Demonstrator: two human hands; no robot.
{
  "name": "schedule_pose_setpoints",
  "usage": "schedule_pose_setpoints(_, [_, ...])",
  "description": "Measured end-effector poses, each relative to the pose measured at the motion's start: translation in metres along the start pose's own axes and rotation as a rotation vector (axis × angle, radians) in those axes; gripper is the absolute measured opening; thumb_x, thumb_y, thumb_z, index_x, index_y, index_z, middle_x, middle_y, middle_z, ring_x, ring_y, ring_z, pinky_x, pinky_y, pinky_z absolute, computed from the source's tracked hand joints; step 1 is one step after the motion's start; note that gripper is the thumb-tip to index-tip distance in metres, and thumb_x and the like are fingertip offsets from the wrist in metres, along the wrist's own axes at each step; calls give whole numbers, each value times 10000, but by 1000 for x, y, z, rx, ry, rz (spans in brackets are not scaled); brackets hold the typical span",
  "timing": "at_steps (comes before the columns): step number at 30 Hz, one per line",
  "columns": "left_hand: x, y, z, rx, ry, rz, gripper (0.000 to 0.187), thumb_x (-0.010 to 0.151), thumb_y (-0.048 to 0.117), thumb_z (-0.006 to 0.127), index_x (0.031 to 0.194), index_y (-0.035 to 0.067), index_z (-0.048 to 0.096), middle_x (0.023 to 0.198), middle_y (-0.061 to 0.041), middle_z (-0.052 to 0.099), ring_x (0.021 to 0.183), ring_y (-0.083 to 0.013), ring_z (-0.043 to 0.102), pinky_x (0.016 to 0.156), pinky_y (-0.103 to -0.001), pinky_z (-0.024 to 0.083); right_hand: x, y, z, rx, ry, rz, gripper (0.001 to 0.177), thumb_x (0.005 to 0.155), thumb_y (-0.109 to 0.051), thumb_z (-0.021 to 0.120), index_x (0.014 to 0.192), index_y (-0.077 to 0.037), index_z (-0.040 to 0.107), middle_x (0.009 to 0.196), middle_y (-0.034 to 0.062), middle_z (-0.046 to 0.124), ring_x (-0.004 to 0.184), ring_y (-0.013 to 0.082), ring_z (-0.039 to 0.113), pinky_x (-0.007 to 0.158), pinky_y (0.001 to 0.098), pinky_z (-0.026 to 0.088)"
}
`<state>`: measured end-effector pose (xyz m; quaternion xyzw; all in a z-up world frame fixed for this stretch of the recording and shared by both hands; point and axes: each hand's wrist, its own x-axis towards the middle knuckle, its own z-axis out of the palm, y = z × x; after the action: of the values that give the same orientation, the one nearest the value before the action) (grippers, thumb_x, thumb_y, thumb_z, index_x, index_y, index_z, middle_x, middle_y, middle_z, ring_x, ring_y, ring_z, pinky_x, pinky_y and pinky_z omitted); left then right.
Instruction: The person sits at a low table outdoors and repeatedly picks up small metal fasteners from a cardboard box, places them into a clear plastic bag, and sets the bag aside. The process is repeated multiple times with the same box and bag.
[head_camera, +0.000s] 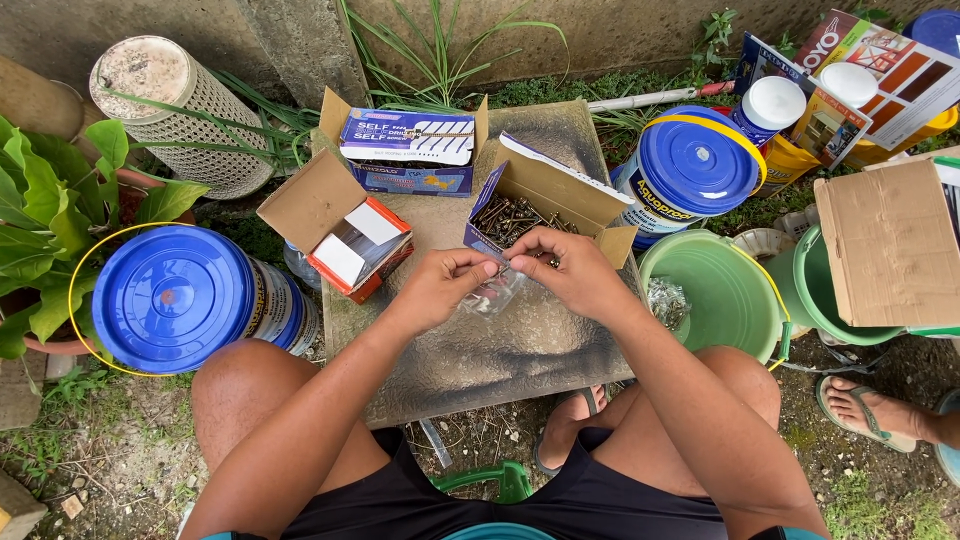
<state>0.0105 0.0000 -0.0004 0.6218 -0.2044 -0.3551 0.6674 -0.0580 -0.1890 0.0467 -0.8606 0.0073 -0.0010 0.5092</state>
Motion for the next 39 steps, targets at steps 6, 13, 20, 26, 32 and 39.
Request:
schedule_pose_setpoints(6, [0, 6, -2, 145, 70, 64, 148, 921, 205, 634, 946, 98, 734, 689, -6, 673, 648, -38, 529, 592, -175, 469, -1, 1, 5, -129, -66, -134, 129, 908, -206, 618, 879, -113, 702, 972, 44, 723, 855, 229, 667, 760, 332, 504])
schedule_pose_setpoints(13, [3, -5, -6, 391, 40, 139, 132, 911, 238, 640, 899, 158, 744, 705, -38, 679, 683, -86, 553, 640, -278, 490, -1, 18, 6, -94, -115, 25, 162, 838, -215, 705, 964, -112, 697, 815, 46, 680, 752, 139, 629, 706, 256, 513])
schedule_pose_setpoints(20, [2, 1, -4, 214, 97, 123, 169, 940, 197, 597, 943, 84, 723, 767, -51, 699, 711, -97, 597, 681, -268, 559, -2, 8, 6, -181, -110, -15, 176, 800, -194, 728, 936, -107, 658, 803, 50, 683, 721, 166, 639, 695, 291, 480])
schedule_pose_setpoints(26, [6, -6, -7, 337, 77, 156, 161, 945, 202, 588, 940, 107, 718, 753, -61, 697, 678, -120, 620, 627, -295, 550, 0, 19, 10, -138, -110, -50, 197, 784, -196, 744, 933, -103, 656, 837, 69, 669, 763, 187, 656, 712, 287, 499])
schedule_pose_setpoints(32, [4, -3, -6, 375, 69, 138, 177, 953, 234, 574, 921, 137, 718, 643, -26, 644, 613, -91, 543, 573, -268, 503, -1, 27, 11, -77, -120, 10, 192, 786, -188, 737, 934, -105, 648, 794, 51, 656, 713, 151, 626, 682, 261, 514])
schedule_pose_setpoints(39, [6, -4, -8, 241, 10, 27, 207, 978, 222, 516, 954, 126, 697, 578, 8, 551, 544, -72, 516, 458, -184, 451, 3, 35, 16, 46, -156, 132, 112, 841, -135, 683, 921, -66, 646, 771, 39, 658, 664, 97, 593, 621, 219, 520])
